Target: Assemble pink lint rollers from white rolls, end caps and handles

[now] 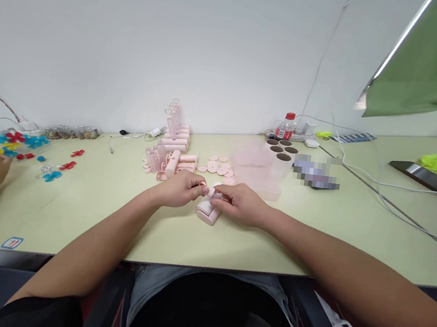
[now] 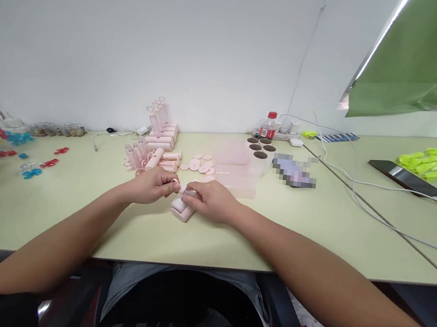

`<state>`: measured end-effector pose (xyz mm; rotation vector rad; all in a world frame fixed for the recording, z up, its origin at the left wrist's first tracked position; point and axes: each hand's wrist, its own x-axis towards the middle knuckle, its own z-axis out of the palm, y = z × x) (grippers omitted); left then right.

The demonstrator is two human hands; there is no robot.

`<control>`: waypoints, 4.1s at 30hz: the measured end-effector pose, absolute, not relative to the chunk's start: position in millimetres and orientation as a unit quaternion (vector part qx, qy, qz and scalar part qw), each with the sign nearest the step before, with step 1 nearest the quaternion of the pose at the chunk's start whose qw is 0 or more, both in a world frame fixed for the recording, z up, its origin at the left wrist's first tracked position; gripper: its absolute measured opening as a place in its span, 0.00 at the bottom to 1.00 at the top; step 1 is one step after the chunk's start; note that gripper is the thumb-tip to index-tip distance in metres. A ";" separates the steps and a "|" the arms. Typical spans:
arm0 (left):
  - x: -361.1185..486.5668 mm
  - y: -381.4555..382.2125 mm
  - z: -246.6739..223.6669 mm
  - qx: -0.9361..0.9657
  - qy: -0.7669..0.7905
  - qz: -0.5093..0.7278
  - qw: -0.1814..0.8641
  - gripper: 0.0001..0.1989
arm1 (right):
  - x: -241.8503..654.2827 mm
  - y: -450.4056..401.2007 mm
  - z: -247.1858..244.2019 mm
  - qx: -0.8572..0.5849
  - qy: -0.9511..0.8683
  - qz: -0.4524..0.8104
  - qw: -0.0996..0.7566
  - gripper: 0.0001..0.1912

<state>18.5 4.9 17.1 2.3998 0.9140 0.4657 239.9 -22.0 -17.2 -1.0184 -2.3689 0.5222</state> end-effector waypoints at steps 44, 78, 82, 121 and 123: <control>22.9 -3.2 25.4 0.768 0.372 0.281 0.440 0.27 | 238.1 -27.7 -8.4 -0.357 -0.859 0.119 0.349 0.13; 29.7 -1.5 14.5 0.784 0.319 0.222 0.484 0.29 | 239.3 -26.6 -4.0 -0.377 -0.865 0.180 0.279 0.15; 26.8 0.4 17.6 0.752 0.365 0.258 0.484 0.28 | 241.3 -23.9 -2.5 -0.373 -0.816 0.283 0.340 0.15; 26.9 13.6 11.8 0.558 0.351 0.394 0.640 0.24 | 239.5 -24.2 -10.4 -0.344 -0.733 0.315 0.494 0.14; 26.4 13.4 11.4 0.545 0.327 0.404 0.657 0.21 | 239.2 -23.2 -12.7 -0.350 -0.741 0.307 0.485 0.11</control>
